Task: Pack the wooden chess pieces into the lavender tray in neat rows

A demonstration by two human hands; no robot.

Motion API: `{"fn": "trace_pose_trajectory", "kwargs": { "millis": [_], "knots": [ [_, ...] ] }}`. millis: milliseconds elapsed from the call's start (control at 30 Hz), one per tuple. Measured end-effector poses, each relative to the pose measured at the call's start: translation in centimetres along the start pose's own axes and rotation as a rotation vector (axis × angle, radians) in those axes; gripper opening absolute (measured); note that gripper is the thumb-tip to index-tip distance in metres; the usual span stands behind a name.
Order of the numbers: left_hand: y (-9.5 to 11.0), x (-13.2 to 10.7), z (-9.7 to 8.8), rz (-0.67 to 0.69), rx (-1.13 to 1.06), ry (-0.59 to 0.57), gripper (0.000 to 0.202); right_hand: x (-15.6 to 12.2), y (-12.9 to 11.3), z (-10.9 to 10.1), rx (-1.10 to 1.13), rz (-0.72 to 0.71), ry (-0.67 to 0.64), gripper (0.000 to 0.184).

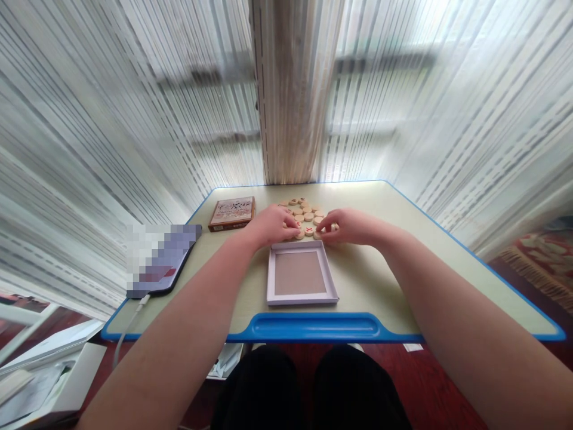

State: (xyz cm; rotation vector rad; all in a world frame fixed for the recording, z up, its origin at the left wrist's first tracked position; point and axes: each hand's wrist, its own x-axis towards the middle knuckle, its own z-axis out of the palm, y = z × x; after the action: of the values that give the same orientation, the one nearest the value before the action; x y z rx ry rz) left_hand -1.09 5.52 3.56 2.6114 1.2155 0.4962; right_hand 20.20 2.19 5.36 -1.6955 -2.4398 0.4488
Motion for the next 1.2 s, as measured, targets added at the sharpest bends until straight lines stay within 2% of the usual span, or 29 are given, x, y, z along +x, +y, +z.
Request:
{"fn": "trace_pose_trajectory", "kwargs": {
  "millis": [167, 333, 533, 800, 967, 1067, 1200],
  "knots": [
    [0.3, -0.2, -0.1, 0.003, 0.018, 0.004, 0.026, 0.2, -0.2, 0.2, -0.041, -0.027, 0.068, 0.021],
    [0.5, -0.2, -0.1, 0.0, 0.036, 0.004, 0.027, 0.7, -0.1, 0.7, -0.061, 0.02, 0.077, 0.036],
    [0.5, -0.2, -0.1, -0.022, 0.028, 0.011, 0.029, 1.5, 0.4, 1.5, -0.149, 0.028, 0.184, 0.038],
    [0.3, -0.1, 0.1, 0.002, 0.038, 0.012, 0.026, 1.5, 0.0, 1.5, -0.182, 0.036, 0.158, 0.037],
    [0.3, -0.2, 0.1, -0.028, 0.029, 0.014, 0.03, 1.4, 0.1, 1.5, -0.224, 0.055, 0.196, 0.038],
    [0.3, -0.3, 0.1, -0.026, 0.023, 0.02, 0.029, 1.1, 0.4, 0.9, -0.183, 0.076, 0.214, 0.03],
    [0.2, -0.2, 0.1, -0.022, 0.033, 0.009, 0.03, 0.4, 0.6, 0.0, -0.111, 0.096, 0.121, 0.024]
  ]
}}
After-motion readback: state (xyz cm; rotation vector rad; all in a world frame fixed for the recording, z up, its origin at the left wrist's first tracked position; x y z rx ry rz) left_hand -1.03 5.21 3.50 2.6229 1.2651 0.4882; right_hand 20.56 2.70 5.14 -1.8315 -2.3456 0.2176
